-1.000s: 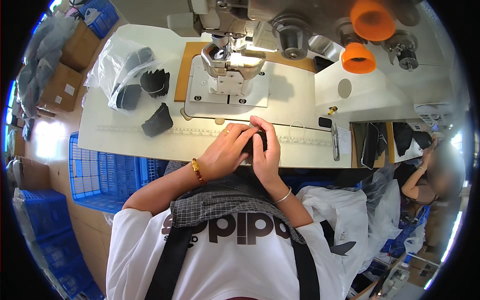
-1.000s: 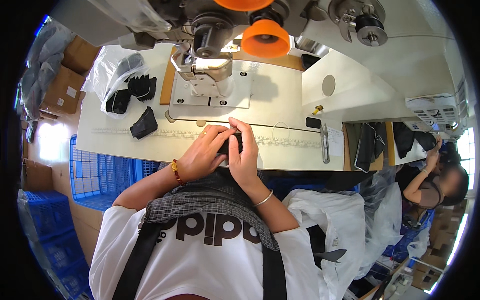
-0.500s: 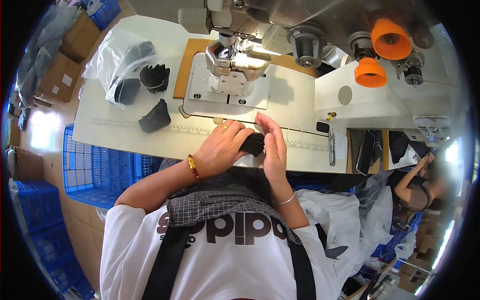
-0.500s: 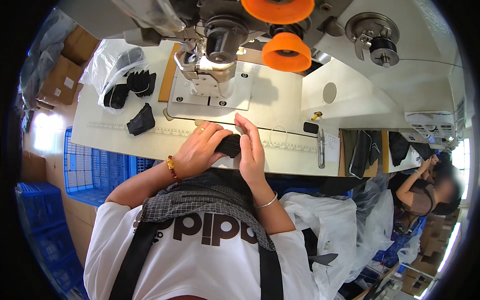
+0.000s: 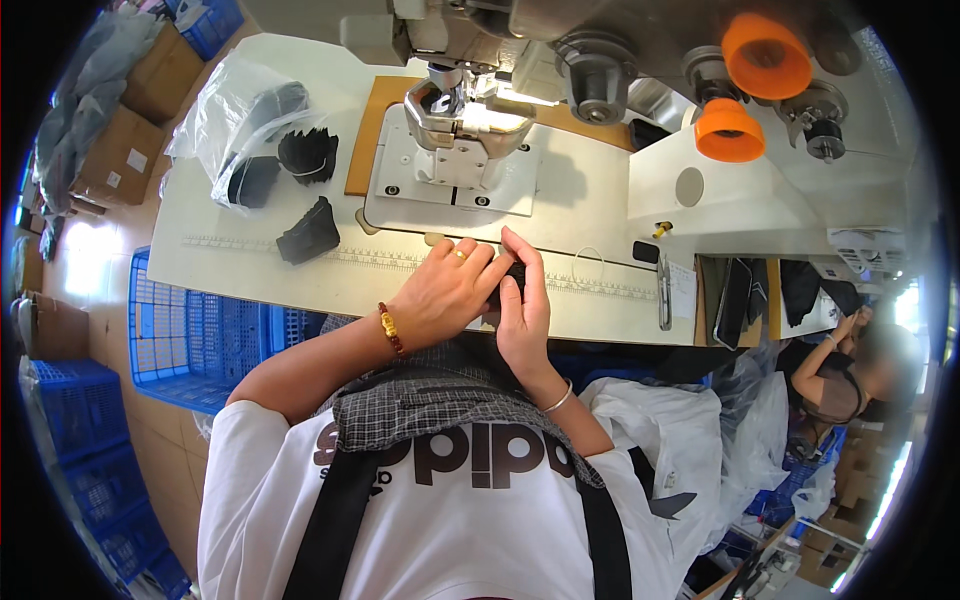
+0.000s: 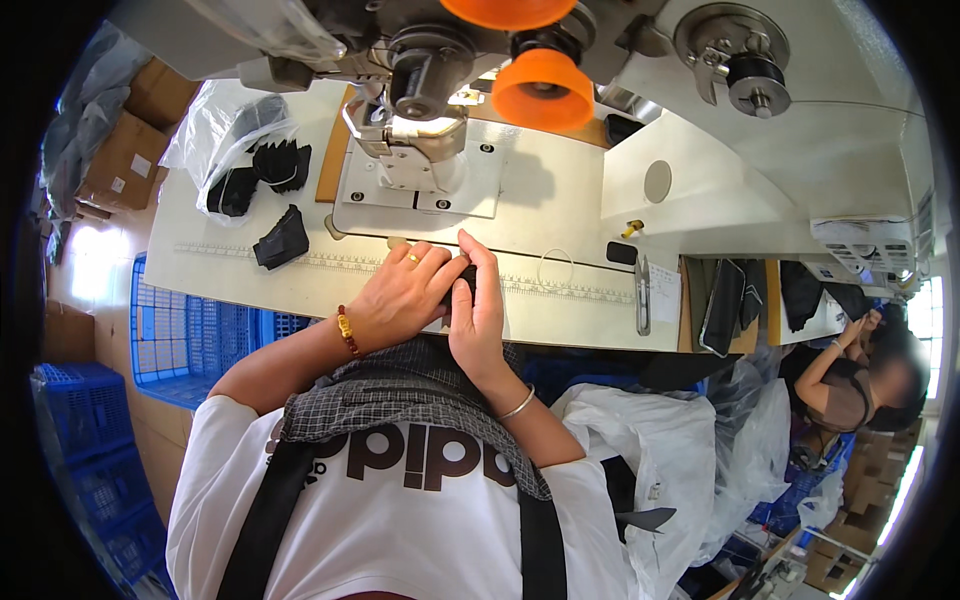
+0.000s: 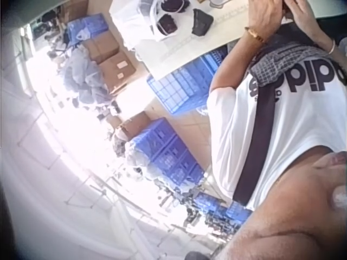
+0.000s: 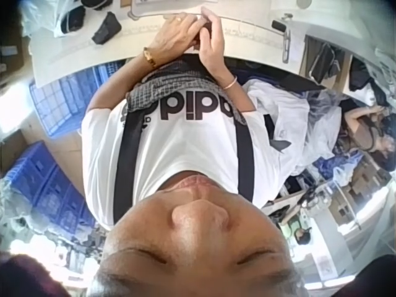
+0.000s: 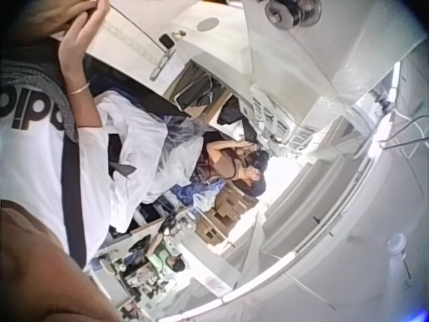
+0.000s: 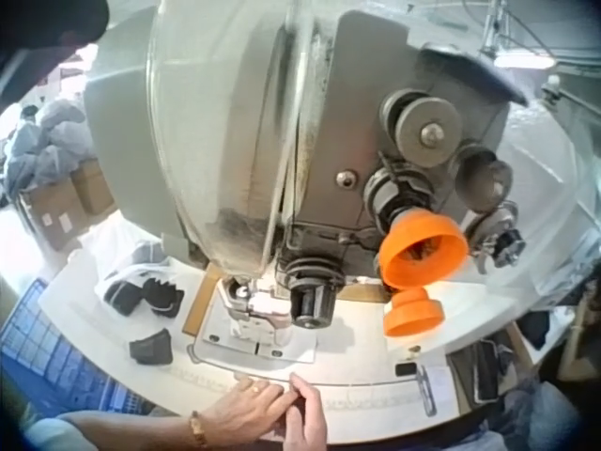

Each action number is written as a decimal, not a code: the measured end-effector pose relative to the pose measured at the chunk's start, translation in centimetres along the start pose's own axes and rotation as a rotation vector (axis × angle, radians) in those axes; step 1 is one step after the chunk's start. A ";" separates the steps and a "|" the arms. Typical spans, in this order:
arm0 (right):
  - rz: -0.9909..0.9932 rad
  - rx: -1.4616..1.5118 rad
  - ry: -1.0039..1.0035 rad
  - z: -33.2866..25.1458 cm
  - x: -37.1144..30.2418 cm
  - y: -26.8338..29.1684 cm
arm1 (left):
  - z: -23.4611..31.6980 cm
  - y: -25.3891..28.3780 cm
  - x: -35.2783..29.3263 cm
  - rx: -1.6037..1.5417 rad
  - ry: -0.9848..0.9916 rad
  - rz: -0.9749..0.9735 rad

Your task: Inspecting and organizing small black shoe components at a sewing workstation.

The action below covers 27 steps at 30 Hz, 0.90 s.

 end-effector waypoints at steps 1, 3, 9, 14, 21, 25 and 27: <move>0.005 -0.001 0.001 0.0 0.0 0.0 | 0.2 -0.1 -0.2 0.047 0.001 -0.025; -0.023 -0.121 0.149 -1.0 -0.2 -0.3 | 0.2 -0.3 -0.4 0.094 -0.004 -0.050; -0.008 -0.281 0.274 -4.1 0.5 2.2 | 0.2 0.4 -0.1 -0.002 -0.021 -0.057; 0.062 -1.077 0.129 -3.5 1.1 8.1 | -1.6 0.5 -0.7 -0.343 0.115 -0.029; 0.118 -1.190 0.099 -0.1 0.8 10.0 | -4.5 -2.0 -2.4 -2.095 0.656 -0.015; 0.135 -1.107 0.129 -1.1 1.0 9.7 | -4.4 -2.8 -3.4 -2.329 0.759 -0.010; 0.130 -0.995 0.159 -1.9 1.2 9.1 | -4.5 -2.6 -3.6 -2.309 0.770 0.005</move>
Point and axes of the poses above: each hand's wrist, its own x-axis towards the middle knuckle, its own y-axis out of the back of the hand, z = x × y, the point moved 9 cm from there along x, towards the middle knuckle
